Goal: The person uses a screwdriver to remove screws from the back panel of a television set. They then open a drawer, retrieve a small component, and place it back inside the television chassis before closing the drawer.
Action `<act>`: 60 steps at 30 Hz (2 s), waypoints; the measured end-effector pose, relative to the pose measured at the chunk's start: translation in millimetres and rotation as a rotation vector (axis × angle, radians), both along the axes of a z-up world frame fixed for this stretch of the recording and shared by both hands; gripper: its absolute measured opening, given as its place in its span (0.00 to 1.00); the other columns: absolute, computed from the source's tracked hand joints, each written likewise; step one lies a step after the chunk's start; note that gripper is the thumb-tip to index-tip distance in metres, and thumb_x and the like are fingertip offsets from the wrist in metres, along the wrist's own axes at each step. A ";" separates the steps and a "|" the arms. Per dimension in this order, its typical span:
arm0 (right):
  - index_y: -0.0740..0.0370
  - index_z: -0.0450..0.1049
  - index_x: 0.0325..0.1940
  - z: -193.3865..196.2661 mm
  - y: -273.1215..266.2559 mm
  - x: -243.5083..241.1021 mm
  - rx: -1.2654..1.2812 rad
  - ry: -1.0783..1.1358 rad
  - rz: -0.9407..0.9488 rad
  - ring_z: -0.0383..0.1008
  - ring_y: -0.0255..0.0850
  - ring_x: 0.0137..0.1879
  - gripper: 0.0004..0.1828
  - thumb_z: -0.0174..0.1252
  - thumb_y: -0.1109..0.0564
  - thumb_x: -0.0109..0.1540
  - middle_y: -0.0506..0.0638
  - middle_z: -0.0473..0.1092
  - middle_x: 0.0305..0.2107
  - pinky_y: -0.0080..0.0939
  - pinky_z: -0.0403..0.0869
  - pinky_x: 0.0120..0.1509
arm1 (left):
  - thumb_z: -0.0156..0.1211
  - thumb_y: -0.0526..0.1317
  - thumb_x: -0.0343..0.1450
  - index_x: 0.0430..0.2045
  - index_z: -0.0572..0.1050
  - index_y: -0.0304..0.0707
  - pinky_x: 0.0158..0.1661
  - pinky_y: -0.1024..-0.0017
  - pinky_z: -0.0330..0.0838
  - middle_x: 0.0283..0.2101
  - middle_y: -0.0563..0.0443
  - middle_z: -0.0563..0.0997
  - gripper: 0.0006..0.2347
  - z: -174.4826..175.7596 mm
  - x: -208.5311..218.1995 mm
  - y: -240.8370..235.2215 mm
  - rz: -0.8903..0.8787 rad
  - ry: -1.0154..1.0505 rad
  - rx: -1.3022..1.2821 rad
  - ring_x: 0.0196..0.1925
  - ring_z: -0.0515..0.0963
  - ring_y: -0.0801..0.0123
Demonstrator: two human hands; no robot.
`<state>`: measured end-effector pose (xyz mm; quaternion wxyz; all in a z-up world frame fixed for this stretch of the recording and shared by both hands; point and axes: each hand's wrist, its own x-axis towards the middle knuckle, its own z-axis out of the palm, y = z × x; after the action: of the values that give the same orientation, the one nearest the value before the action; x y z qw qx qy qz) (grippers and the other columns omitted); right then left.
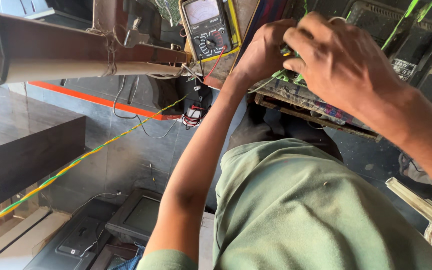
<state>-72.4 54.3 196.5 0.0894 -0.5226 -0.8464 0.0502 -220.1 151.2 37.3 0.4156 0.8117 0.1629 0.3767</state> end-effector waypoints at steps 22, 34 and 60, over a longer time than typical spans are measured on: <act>0.72 0.80 0.48 -7.3 -17.4 12.5 0.039 0.086 -0.054 0.79 0.51 0.48 0.11 0.58 0.74 0.64 0.59 0.76 0.42 0.45 0.81 0.53 | 0.61 0.26 0.63 0.28 0.74 0.32 0.40 0.60 0.74 0.32 0.42 0.79 0.06 -132.0 11.0 -46.3 0.515 0.094 -0.252 0.37 0.79 0.51; 0.71 0.80 0.46 -3.7 -24.8 18.6 0.022 0.159 -0.069 0.78 0.52 0.48 0.11 0.59 0.74 0.62 0.57 0.76 0.42 0.47 0.79 0.53 | 0.56 0.25 0.64 0.27 0.73 0.34 0.39 0.60 0.73 0.31 0.44 0.79 0.05 -123.1 18.9 -53.6 0.596 0.090 -0.176 0.36 0.79 0.52; 0.74 0.78 0.42 27.2 -56.2 16.3 -0.072 0.208 -0.111 0.79 0.50 0.31 0.09 0.68 0.63 0.61 0.60 0.77 0.36 0.42 0.78 0.32 | 0.60 0.33 0.74 0.36 0.74 0.32 0.37 0.77 0.68 0.32 0.56 0.75 0.03 -164.1 3.3 -45.5 0.375 -0.125 -0.794 0.36 0.71 0.78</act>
<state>-56.2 -1.9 223.6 0.1608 -0.5634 -0.8000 0.1294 -216.8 105.6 -126.8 0.6289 0.5212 0.4138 0.4020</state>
